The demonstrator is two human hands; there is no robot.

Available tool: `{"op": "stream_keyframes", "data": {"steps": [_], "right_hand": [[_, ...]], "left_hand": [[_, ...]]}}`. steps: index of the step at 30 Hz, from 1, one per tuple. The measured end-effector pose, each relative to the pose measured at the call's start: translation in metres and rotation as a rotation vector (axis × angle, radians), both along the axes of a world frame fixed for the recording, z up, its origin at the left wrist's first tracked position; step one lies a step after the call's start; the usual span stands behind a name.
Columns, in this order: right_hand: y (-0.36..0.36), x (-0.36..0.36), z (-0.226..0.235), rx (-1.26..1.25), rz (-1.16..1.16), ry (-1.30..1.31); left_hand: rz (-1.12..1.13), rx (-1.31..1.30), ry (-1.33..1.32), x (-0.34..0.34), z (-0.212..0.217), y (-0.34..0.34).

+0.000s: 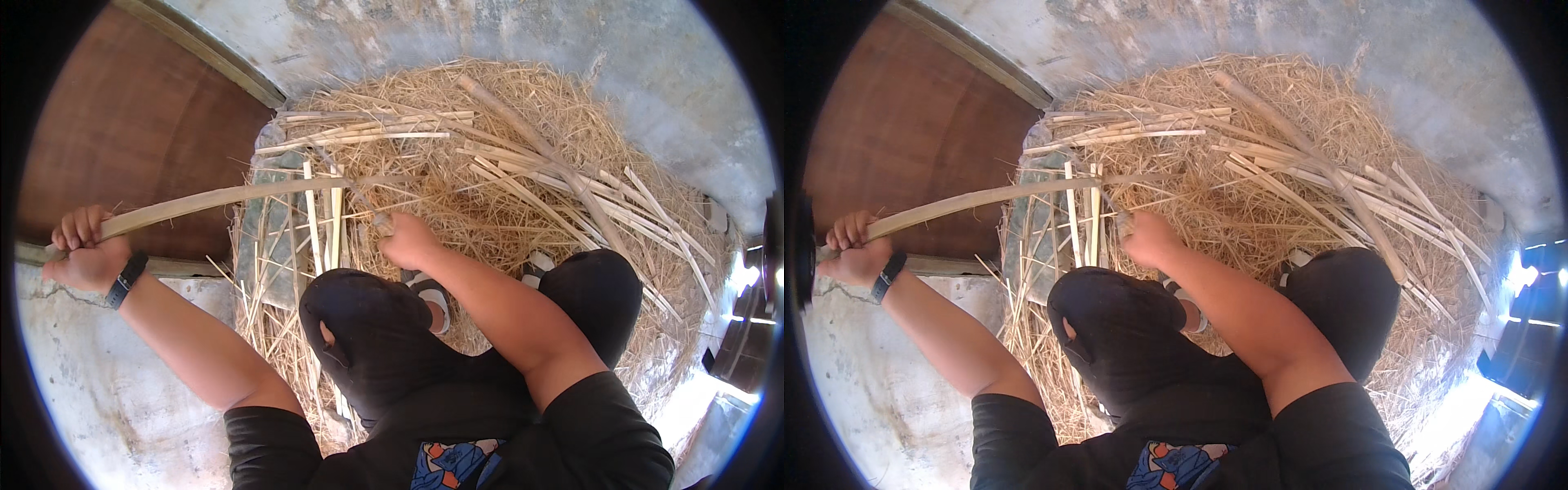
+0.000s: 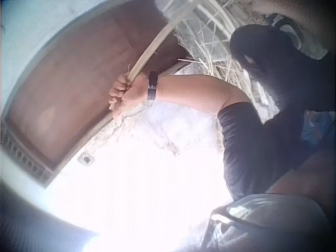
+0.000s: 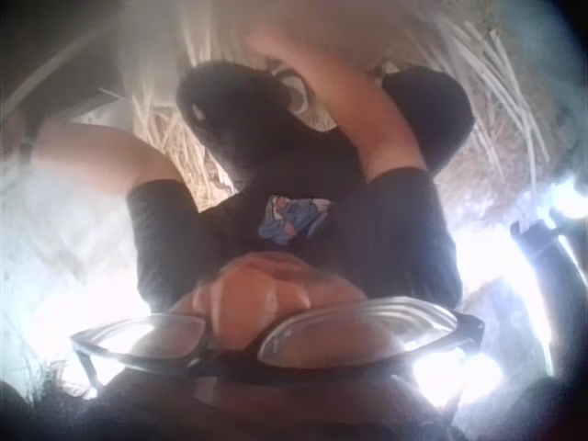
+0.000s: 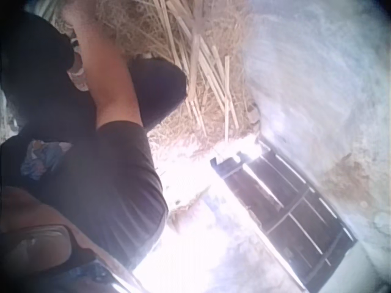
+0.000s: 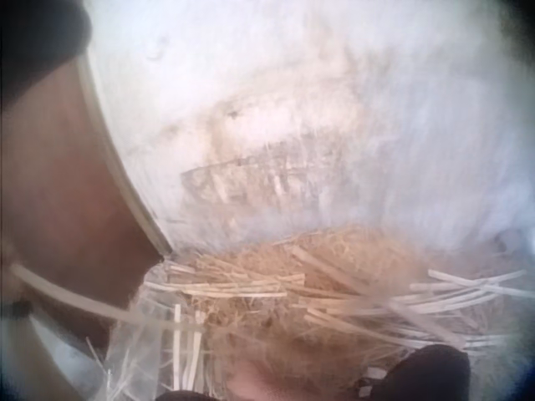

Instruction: The person sits on a hay-covered floor and uses a machete to split long bamboo poles into thin strips. They hold the bamboo with one hand and strike it with the machete in the other, repeatedly splitting the material into smaller pieces.

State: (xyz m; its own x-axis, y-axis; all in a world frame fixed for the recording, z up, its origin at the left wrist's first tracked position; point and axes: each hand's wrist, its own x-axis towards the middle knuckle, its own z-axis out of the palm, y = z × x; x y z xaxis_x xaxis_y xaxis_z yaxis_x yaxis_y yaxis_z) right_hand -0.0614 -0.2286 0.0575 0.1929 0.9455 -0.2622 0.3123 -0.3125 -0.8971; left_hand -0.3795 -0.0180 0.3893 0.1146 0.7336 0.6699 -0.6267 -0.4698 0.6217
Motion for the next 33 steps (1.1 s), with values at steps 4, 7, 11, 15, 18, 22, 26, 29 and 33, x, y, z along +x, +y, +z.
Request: {"op": "stream_keyframes", "data": {"steps": [4, 7, 11, 15, 18, 22, 26, 29, 33], "right_hand": [[0.004, -0.026, 0.037, 0.212, 0.088, -0.091], [0.005, -0.026, 0.052, 0.259, 0.100, -0.180], [-0.005, 0.014, -0.082, 0.006, -0.160, -0.187], [-0.020, 0.044, -0.125, -0.359, -0.064, -0.262], [-0.017, 0.037, -0.084, -0.282, -0.075, -0.229], [0.003, 0.005, -0.034, -0.010, -0.036, -0.043], [0.009, -0.011, 0.025, 0.183, 0.164, -0.087], [0.019, 0.009, -0.027, 0.148, 0.123, -0.058], [-0.006, 0.047, -0.060, -0.155, 0.053, -0.189]], "left_hand": [[-0.165, 0.045, 0.033, 0.007, 0.007, 0.000], [-0.230, 0.074, 0.036, 0.009, 0.009, -0.002], [-0.138, 0.055, 0.045, 0.015, 0.006, -0.005], [-0.051, 0.038, 0.019, 0.012, 0.000, -0.012], [-0.071, 0.057, 0.012, 0.008, 0.000, -0.016], [-0.142, 0.054, 0.027, 0.017, 0.001, -0.013], [-0.153, 0.047, 0.049, 0.009, 0.004, -0.013], [-0.279, 0.086, 0.059, 0.012, 0.002, -0.013], [-0.273, 0.095, 0.025, 0.009, -0.002, -0.019]]}}
